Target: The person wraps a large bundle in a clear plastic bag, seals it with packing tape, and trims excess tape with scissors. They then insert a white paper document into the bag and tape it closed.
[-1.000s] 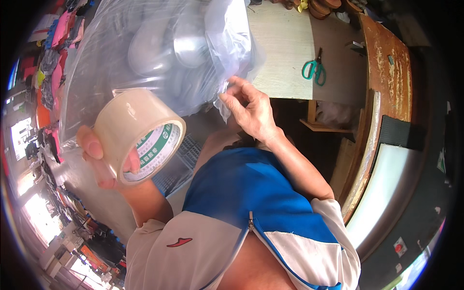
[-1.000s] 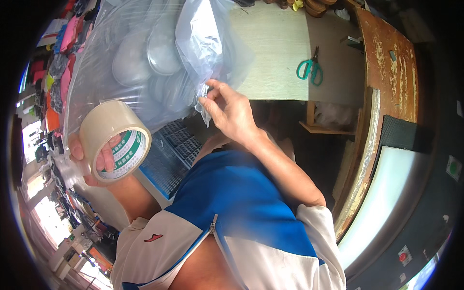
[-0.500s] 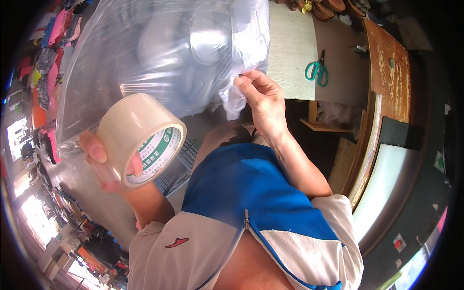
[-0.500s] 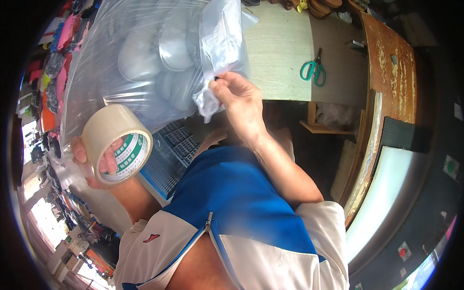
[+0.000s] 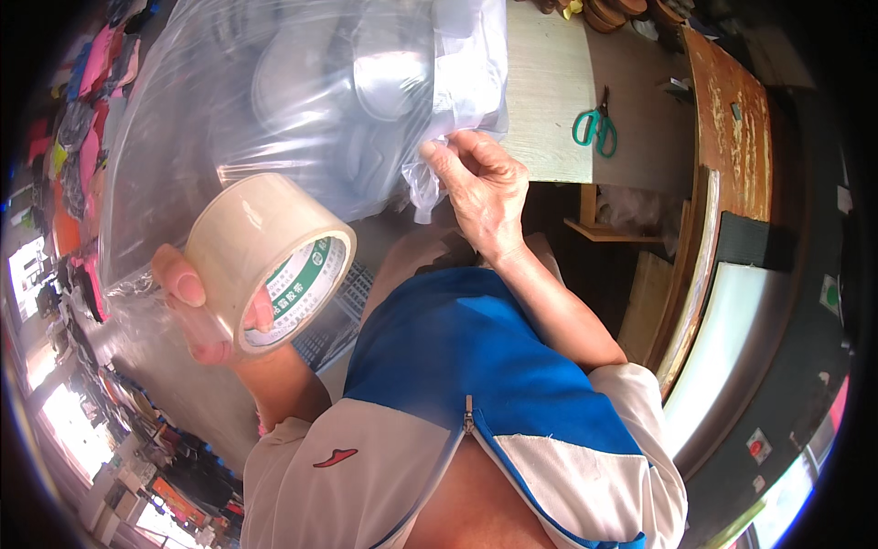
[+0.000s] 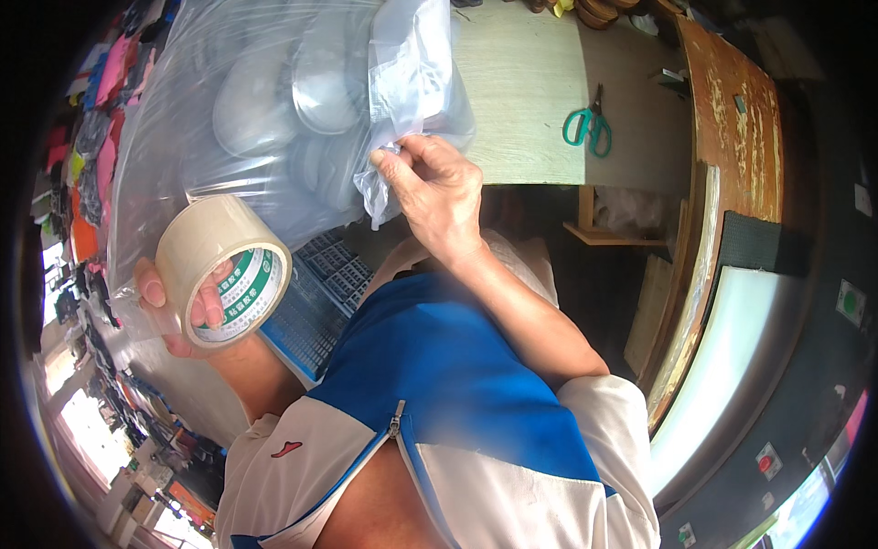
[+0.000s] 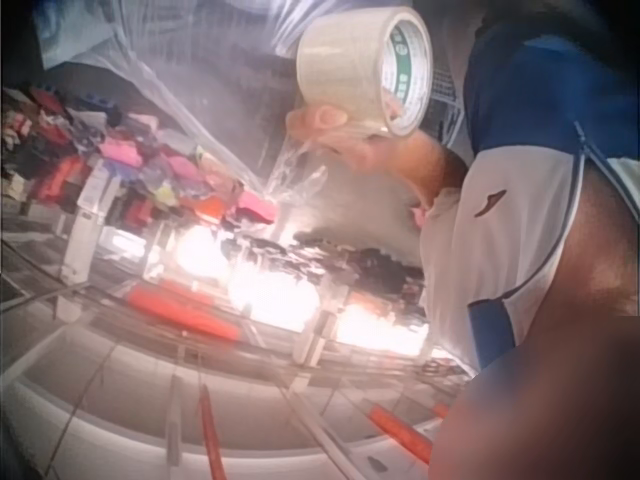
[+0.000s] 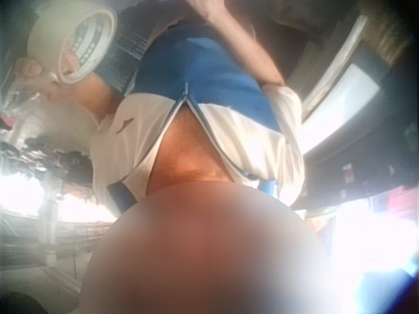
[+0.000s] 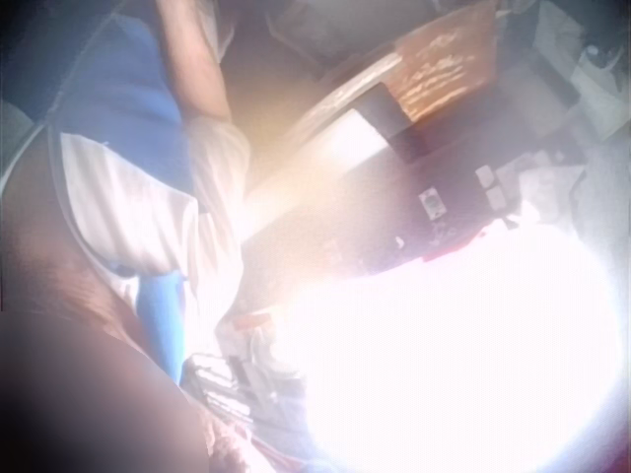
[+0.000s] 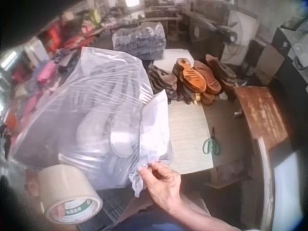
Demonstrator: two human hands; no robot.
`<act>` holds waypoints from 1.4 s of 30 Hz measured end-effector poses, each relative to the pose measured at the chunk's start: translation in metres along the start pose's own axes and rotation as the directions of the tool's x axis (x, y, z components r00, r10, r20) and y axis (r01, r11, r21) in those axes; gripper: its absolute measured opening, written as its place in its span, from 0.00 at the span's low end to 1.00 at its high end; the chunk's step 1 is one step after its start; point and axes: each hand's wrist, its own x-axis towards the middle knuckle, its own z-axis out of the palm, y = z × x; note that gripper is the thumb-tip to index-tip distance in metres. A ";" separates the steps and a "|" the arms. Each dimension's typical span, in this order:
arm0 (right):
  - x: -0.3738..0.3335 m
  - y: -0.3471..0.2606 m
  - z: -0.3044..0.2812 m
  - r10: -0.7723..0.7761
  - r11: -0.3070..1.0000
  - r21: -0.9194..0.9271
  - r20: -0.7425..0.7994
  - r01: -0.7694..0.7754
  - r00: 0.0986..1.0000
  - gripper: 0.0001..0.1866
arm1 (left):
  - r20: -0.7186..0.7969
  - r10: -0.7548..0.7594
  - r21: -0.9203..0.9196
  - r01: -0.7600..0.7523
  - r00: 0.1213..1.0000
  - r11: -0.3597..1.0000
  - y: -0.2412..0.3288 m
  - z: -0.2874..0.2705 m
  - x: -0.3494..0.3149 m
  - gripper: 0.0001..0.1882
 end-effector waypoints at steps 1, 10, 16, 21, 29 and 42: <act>0.001 0.002 0.002 -0.046 0.999 -0.001 -0.005 0.046 0.999 0.11 | 0.012 -0.004 0.017 0.004 1.000 1.000 0.000 0.000 0.001 0.06; 0.008 -0.007 0.004 -0.103 0.991 -0.085 0.024 0.104 0.994 0.04 | 0.021 0.020 0.057 -0.021 1.000 0.998 0.004 -0.007 -0.005 0.05; 0.002 -0.033 0.002 0.186 0.980 0.052 0.068 -0.190 0.980 0.06 | -0.058 0.056 0.427 -0.026 0.997 0.904 0.005 -0.007 -0.008 0.06; -0.003 -0.041 -0.016 0.244 0.948 0.155 0.203 -0.277 0.948 0.08 | -0.011 -0.060 0.011 0.060 0.998 0.998 0.003 -0.001 0.002 0.06; -0.006 -0.035 -0.027 0.234 0.754 0.472 0.458 -0.457 0.858 0.21 | -0.093 0.161 0.669 -0.058 0.983 0.741 0.006 -0.011 -0.009 0.05; -0.002 -0.022 -0.012 0.121 0.155 0.668 0.718 -0.727 0.686 0.23 | 0.279 0.157 0.474 0.005 0.947 -0.880 0.005 -0.023 -0.020 0.09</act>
